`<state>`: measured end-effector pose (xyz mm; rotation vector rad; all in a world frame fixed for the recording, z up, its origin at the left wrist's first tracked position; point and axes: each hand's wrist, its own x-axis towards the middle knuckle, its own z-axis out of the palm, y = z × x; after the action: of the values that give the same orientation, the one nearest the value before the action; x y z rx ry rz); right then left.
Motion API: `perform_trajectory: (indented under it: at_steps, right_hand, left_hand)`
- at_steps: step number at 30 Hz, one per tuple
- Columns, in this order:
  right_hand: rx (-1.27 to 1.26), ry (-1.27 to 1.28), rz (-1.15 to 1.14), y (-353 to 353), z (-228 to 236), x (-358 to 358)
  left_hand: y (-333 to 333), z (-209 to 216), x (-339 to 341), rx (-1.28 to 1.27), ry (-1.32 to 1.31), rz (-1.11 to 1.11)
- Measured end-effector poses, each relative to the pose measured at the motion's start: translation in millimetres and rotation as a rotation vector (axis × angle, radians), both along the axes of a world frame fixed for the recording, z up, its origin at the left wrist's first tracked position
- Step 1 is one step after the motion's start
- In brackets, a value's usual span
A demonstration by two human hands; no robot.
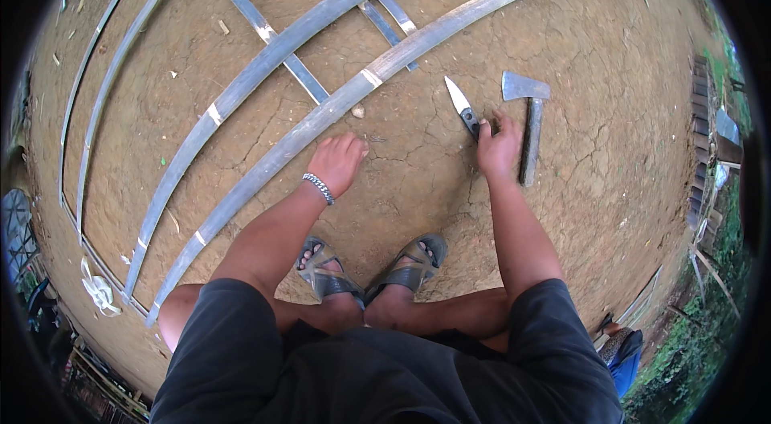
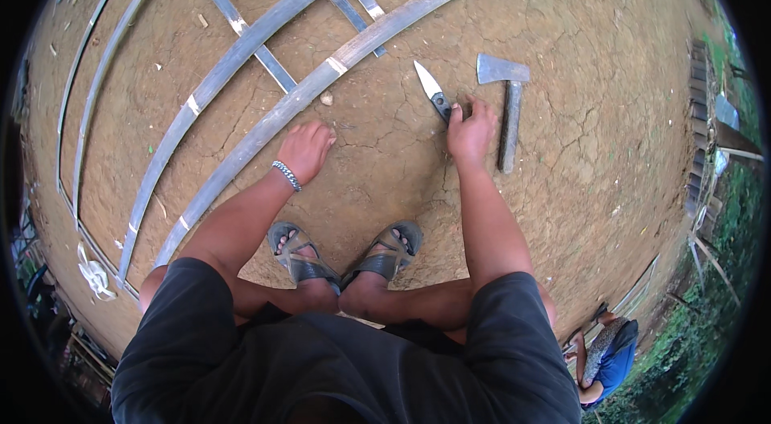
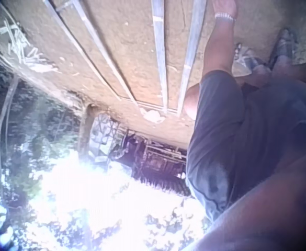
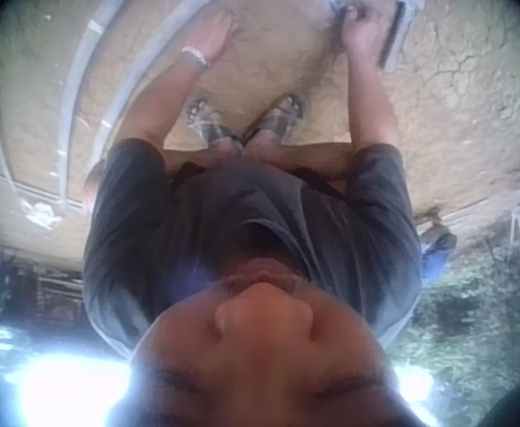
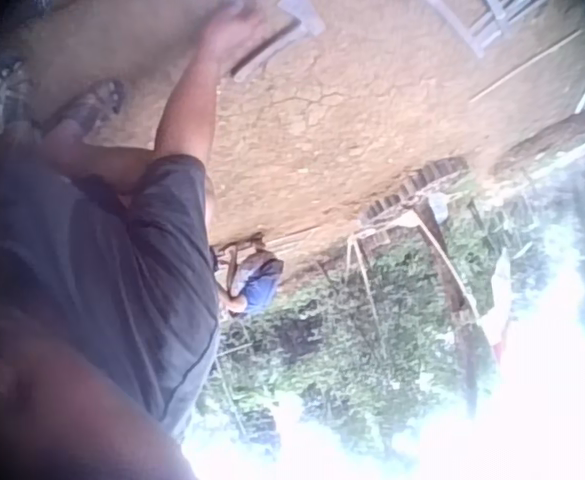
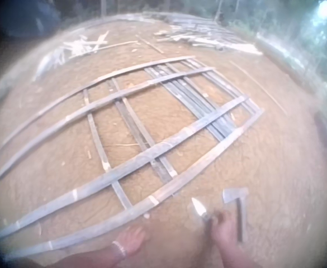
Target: The person constructs a wooden frame by positioning bamboo strips and securing them together using a knife and an axe.
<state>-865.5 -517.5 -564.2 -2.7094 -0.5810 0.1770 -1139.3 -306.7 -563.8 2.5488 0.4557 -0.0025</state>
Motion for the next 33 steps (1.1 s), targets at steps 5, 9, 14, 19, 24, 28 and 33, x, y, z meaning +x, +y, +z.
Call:
perform_trajectory:
  at_steps: [5, 9, 14, 19, 24, 28, 33]
  right_hand:
    - [0.043, 0.028, -0.016, -10.2, 1.2, 2.1]
    - [0.050, 0.037, -0.005, -18.4, 2.1, 5.6]
    - [0.084, 0.015, -0.057, -36.6, 3.5, 29.5]
    - [0.015, -0.069, -0.151, -50.9, 4.8, 56.3]
    - [-0.099, -0.136, -0.260, -74.3, 8.6, 75.5]
    - [-0.170, 0.084, -0.337, -83.8, 7.6, 78.4]
    - [-0.104, 0.217, -0.321, -88.9, 10.1, 80.2]
  left_hand:
    - [2.6, -8.5, 33.9, -0.037, 0.027, -0.034]
    - [6.8, -17.9, 36.4, -0.037, -0.071, -0.049]
    - [11.1, -4.9, 47.3, -0.046, 0.075, -0.084]
    - [15.8, 1.4, 54.6, -0.007, 0.175, -0.161]
    - [21.2, 14.2, 69.3, 0.042, 0.303, -0.317]
    - [25.2, 19.1, 72.1, 0.012, 0.364, -0.358]
    - [26.5, 24.3, 76.6, -0.020, 0.467, -0.369]
